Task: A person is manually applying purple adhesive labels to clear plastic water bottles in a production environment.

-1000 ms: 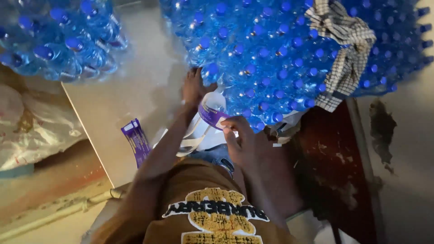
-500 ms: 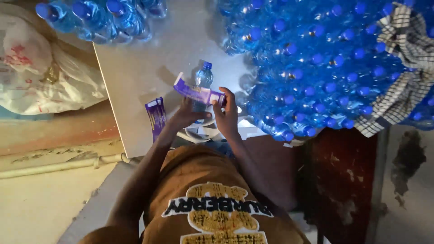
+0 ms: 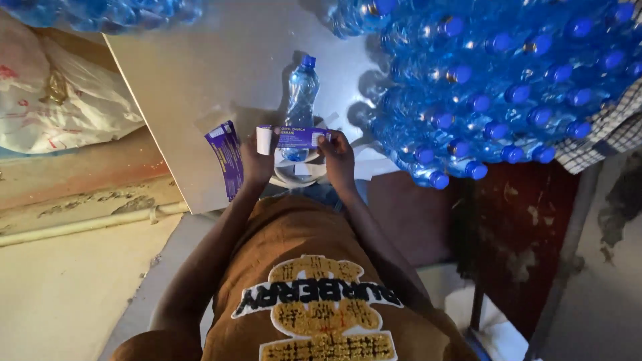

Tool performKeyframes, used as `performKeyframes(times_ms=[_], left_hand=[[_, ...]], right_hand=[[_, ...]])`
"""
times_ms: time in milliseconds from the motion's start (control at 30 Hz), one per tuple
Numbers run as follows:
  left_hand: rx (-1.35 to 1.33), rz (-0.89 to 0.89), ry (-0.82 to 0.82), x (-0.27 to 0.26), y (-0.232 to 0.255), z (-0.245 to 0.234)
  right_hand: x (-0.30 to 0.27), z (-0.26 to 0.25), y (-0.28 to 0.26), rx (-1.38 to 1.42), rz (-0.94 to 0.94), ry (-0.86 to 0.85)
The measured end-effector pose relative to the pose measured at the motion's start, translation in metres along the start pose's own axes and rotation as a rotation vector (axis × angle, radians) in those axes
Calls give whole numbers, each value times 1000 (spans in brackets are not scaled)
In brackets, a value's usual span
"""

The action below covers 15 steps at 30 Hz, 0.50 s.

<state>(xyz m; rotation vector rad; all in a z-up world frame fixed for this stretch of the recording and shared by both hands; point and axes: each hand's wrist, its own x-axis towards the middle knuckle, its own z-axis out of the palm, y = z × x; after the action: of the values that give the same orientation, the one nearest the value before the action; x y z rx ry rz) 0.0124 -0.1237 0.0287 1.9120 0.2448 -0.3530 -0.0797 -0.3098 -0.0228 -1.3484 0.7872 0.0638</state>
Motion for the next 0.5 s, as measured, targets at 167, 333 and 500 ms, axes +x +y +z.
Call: performKeyframes(times_ms=[167, 333, 500], left_hand=[[58, -47, -35, -7, 26, -5], [-125, -283, 14, -7, 77, -11], [-301, -302, 46, -9, 72, -11]], right_hand=[[-11, 2, 5, 53, 29, 68], [-20, 8, 6, 195, 81, 83], [-23, 11, 9, 216, 42, 126]])
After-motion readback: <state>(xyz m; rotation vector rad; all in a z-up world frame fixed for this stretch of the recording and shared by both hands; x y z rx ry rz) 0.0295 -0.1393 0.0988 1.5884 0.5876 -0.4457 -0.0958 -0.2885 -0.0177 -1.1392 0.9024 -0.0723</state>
